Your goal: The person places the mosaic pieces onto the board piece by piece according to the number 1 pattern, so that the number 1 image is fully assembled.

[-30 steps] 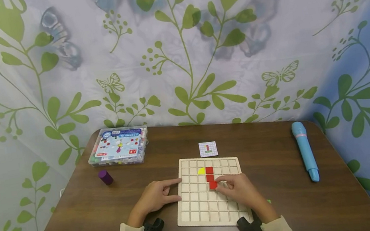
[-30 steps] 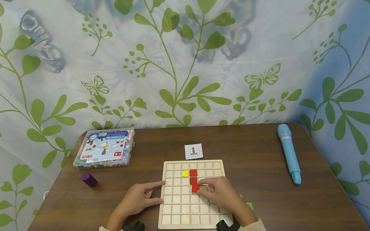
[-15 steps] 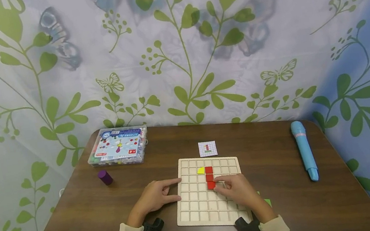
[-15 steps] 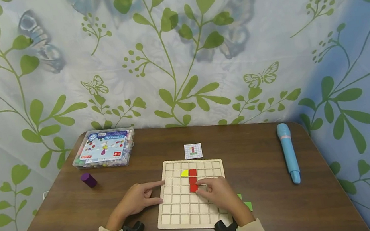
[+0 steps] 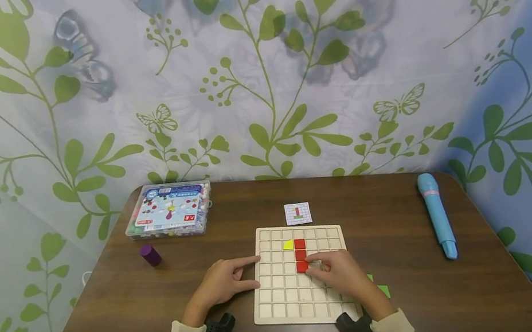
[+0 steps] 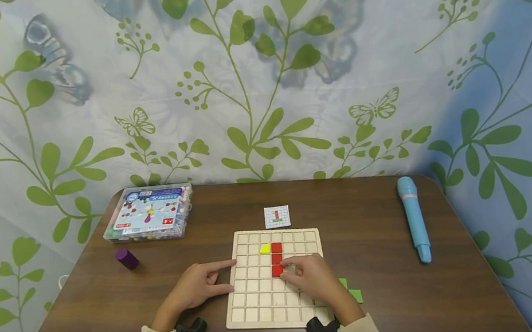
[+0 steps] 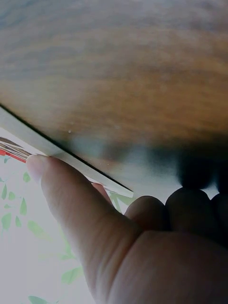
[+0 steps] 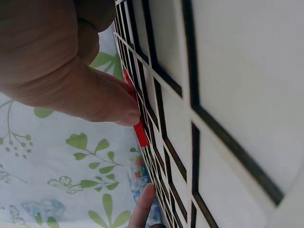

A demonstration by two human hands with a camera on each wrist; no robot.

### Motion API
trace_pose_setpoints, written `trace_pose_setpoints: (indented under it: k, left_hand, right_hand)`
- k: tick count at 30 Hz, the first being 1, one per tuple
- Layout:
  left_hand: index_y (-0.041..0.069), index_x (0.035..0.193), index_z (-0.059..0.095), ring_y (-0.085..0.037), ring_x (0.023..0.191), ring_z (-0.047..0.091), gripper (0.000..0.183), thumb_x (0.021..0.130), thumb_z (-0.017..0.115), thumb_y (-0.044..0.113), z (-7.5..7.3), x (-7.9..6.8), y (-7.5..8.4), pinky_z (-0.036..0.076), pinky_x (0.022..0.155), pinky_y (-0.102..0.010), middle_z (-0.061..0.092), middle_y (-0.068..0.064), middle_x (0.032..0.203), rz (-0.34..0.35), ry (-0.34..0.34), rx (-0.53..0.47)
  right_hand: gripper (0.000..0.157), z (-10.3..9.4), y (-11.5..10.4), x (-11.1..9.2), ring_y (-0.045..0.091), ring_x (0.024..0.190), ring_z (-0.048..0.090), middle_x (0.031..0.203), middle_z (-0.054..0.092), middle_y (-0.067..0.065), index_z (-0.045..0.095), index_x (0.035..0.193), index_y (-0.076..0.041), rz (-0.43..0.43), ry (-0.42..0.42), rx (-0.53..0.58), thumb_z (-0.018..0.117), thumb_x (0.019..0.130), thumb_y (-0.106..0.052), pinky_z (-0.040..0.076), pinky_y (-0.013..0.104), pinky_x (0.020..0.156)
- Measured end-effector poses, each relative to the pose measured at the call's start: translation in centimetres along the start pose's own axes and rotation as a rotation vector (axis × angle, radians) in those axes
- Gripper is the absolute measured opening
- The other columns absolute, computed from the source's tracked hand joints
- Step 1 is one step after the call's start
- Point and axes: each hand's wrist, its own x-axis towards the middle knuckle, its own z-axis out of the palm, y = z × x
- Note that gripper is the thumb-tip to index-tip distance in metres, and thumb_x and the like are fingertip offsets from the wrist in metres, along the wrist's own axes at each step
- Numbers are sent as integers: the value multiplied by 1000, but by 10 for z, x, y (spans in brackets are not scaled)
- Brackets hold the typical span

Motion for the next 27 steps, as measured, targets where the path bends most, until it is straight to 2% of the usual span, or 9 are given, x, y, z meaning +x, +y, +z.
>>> trace_pose_setpoints:
  k: [21,27]
  left_hand:
    - [29,141,64,-4,52,24,61,85,82,47,-1,-1,1,24,53,-25,31,13,56,-5,-6,-10]
    - [29,141,64,-4,52,24,61,85,81,46,-1,0,2,23,53,-25,31,13,56,-4,-7,-7]
  right_hand:
    - [28,1,-3,-1,4,49,29,53,36,-12,80,113,-20,73,-14,-16,84,87,-29,23,24,46]
    - [28,1,-3,-1,3,49,28,53,36,-13,80,113,-19,65,-11,-12,84,86,-28,23,24,47]
